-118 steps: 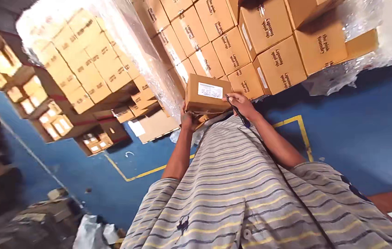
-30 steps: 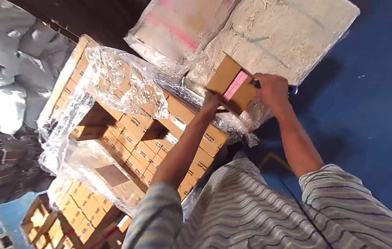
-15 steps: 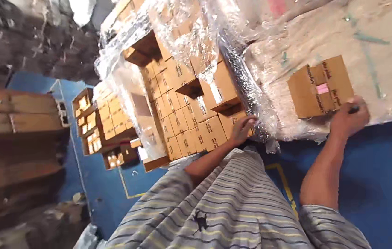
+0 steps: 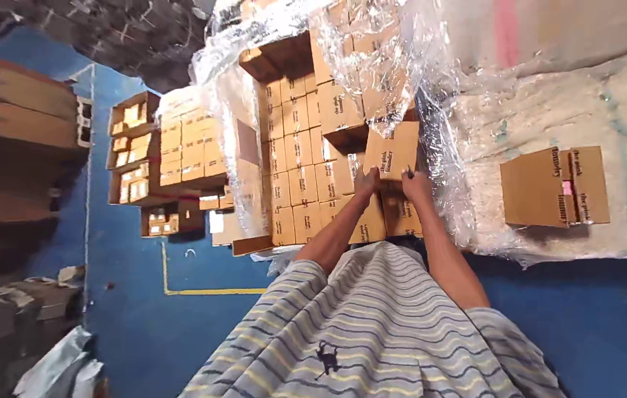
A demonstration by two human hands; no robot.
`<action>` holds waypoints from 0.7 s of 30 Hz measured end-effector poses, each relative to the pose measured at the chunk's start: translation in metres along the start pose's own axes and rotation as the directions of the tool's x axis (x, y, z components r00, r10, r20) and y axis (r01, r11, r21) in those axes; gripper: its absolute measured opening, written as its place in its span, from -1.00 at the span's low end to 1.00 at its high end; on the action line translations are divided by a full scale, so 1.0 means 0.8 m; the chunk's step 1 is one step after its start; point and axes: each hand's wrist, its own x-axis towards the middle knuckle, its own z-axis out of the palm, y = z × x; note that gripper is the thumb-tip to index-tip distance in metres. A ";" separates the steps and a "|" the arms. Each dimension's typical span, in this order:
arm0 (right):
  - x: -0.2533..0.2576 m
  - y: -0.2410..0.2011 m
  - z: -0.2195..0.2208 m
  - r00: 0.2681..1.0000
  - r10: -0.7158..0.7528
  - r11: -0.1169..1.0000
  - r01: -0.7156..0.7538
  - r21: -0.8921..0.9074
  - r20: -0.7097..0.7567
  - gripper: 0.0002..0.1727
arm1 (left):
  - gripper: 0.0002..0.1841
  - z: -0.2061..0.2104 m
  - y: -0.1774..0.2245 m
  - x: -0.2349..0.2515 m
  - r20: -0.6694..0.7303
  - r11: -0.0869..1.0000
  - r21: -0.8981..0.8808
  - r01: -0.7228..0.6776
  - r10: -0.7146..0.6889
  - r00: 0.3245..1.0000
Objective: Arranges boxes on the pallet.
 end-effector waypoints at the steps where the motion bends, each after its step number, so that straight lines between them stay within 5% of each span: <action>1: -0.021 0.000 0.011 1.000 0.019 1.000 -0.019 -0.015 0.014 -0.29 | -0.33 -0.023 -0.002 -0.011 0.029 0.999 0.048 -0.025 0.023 0.999; 5: -0.115 0.019 0.067 0.987 0.059 0.998 -0.055 -0.031 0.147 -0.36 | -0.35 -0.108 -0.045 -0.060 0.100 0.972 0.211 -0.099 0.079 0.992; 12: -0.198 0.093 0.117 0.965 0.090 0.979 -0.041 -0.199 0.245 -0.25 | -0.18 -0.203 -0.182 -0.133 0.301 0.982 0.174 -0.079 0.023 0.953; 16: -0.202 0.081 0.105 0.994 0.106 0.990 -0.109 -0.087 -0.032 -0.20 | -0.08 -0.189 -0.157 -0.091 0.293 0.850 0.344 -0.400 0.307 0.905; 21: -0.124 -0.003 0.085 0.980 -0.198 0.942 0.190 -0.276 0.000 -0.46 | -0.32 -0.144 -0.109 -0.026 0.359 0.640 0.566 -0.520 0.377 0.854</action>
